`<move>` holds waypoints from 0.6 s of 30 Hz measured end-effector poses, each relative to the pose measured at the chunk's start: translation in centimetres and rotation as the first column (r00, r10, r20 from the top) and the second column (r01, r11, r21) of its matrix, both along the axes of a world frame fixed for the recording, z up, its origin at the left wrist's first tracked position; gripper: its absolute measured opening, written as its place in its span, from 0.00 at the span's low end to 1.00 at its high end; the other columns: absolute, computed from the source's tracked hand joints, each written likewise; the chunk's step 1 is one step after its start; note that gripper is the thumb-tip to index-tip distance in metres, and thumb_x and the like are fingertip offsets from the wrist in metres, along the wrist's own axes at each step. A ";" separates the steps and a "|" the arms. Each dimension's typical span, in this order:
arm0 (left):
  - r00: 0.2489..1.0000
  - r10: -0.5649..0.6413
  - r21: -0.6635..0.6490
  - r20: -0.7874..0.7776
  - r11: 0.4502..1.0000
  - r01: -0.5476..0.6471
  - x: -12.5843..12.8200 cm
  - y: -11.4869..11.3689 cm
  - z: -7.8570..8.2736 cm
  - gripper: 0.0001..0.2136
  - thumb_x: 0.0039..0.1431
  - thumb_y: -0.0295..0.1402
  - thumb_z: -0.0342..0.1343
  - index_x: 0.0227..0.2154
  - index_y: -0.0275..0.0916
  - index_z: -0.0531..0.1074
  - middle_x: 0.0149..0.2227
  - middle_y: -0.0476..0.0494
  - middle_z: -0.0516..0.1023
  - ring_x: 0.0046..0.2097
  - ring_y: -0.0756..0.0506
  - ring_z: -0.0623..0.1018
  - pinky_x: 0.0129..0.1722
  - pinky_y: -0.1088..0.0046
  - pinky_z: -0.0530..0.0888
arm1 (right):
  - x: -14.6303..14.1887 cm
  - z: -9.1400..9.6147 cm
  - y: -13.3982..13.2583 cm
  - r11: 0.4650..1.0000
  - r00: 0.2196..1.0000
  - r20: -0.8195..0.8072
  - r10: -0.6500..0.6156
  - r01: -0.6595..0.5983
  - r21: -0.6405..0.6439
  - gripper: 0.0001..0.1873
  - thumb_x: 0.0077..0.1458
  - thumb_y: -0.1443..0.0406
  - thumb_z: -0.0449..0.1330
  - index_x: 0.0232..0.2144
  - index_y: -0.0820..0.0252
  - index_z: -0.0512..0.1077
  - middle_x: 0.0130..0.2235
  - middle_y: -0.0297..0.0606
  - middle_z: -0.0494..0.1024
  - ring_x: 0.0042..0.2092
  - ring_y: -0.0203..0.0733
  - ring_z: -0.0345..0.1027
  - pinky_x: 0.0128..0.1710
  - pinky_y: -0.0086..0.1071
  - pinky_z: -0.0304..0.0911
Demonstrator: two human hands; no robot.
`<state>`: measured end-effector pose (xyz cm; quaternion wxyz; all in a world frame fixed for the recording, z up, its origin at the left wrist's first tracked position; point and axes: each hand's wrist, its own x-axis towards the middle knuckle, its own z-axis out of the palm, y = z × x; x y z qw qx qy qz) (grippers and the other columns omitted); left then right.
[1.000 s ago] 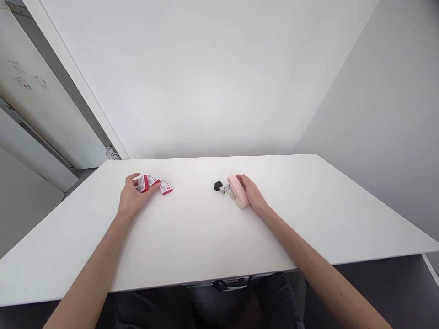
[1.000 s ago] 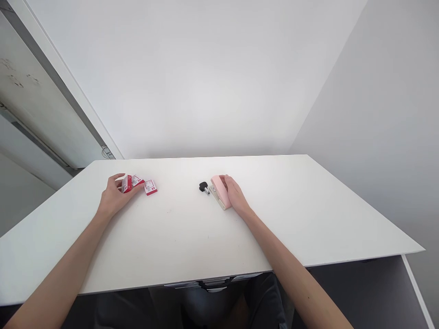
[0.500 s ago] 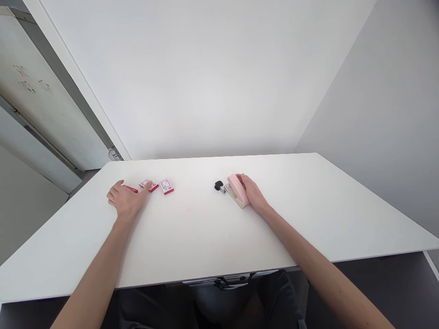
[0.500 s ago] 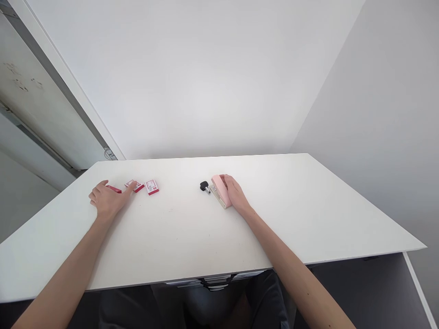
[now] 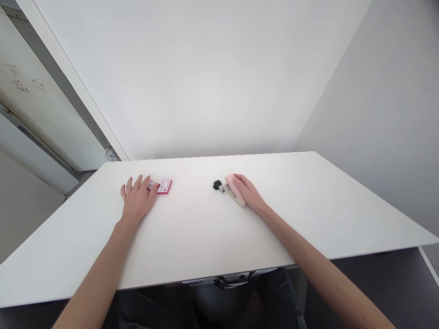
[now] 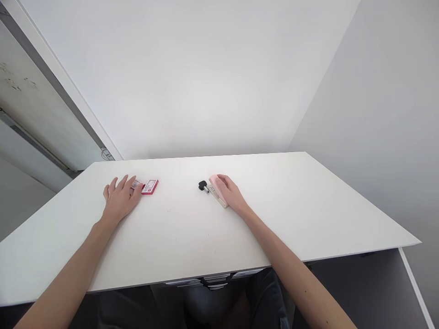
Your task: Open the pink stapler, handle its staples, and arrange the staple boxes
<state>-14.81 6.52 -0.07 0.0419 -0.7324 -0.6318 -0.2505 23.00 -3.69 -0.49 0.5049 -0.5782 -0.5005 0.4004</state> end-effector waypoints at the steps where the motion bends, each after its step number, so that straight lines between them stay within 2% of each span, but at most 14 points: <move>1: 0.998 -0.055 0.079 0.006 0.995 0.055 0.6 -0.3 0.1 0.28 0.70 0.50 0.41 0.62 0.39 0.69 0.70 0.33 0.64 0.74 0.29 0.53 0.71 0.40 0.48 | -0.1 0.0 -0.1 1.000 1.000 0.001 0.012 -0.012 0.004 0.25 0.64 0.44 0.55 0.57 0.47 0.72 0.62 0.36 0.74 0.63 0.50 0.67 0.64 0.45 0.61; 4: 0.959 -0.283 0.237 0.015 0.933 0.271 3.2 -1.4 0.5 0.22 0.72 0.46 0.45 0.60 0.41 0.69 0.68 0.36 0.67 0.73 0.35 0.57 0.71 0.48 0.55 | -0.3 0.1 -0.2 0.999 0.999 0.010 0.050 -0.050 0.014 0.25 0.64 0.46 0.57 0.57 0.47 0.71 0.63 0.36 0.74 0.63 0.49 0.68 0.63 0.45 0.62; 7: 0.861 -0.506 0.196 -0.045 0.841 0.505 6.1 -2.8 0.6 0.18 0.73 0.42 0.47 0.60 0.44 0.68 0.67 0.40 0.68 0.72 0.38 0.60 0.70 0.50 0.60 | -0.4 0.1 -0.3 0.998 0.998 0.023 0.065 -0.065 0.020 0.25 0.64 0.46 0.58 0.57 0.47 0.71 0.62 0.37 0.74 0.62 0.49 0.68 0.59 0.44 0.65; 9: 0.792 -0.605 0.127 -0.086 0.781 0.611 8.0 -3.7 0.5 0.18 0.73 0.41 0.47 0.61 0.45 0.67 0.68 0.42 0.67 0.72 0.38 0.60 0.70 0.50 0.60 | -0.4 0.0 -0.2 0.997 0.997 0.028 0.075 -0.075 0.031 0.25 0.63 0.45 0.58 0.57 0.48 0.72 0.62 0.38 0.75 0.60 0.50 0.70 0.56 0.43 0.68; 12: 0.709 -0.696 0.056 -0.115 0.708 0.704 10.7 -4.5 0.3 0.21 0.72 0.42 0.48 0.64 0.46 0.64 0.70 0.42 0.64 0.73 0.39 0.59 0.70 0.51 0.61 | -0.5 -0.2 0.0 0.994 0.995 0.042 0.086 -0.088 0.059 0.25 0.63 0.45 0.58 0.56 0.49 0.72 0.60 0.39 0.76 0.59 0.50 0.71 0.54 0.42 0.69; 15: 0.674 -0.732 0.017 -0.099 0.676 0.737 13.4 -4.8 0.0 0.23 0.72 0.42 0.49 0.67 0.46 0.61 0.72 0.42 0.61 0.73 0.38 0.58 0.70 0.50 0.61 | -0.6 -0.4 0.2 0.991 0.995 0.045 0.091 -0.095 0.090 0.25 0.63 0.46 0.58 0.56 0.50 0.72 0.60 0.39 0.77 0.59 0.48 0.71 0.57 0.42 0.67; 18: 0.666 -0.742 -0.016 -0.073 0.669 0.743 15.6 -4.5 -0.5 0.20 0.72 0.42 0.48 0.63 0.46 0.67 0.69 0.42 0.66 0.73 0.37 0.59 0.69 0.49 0.62 | -0.5 -0.5 0.3 0.991 0.995 0.019 0.097 -0.099 0.095 0.25 0.63 0.45 0.59 0.55 0.50 0.73 0.60 0.39 0.77 0.59 0.48 0.71 0.57 0.41 0.67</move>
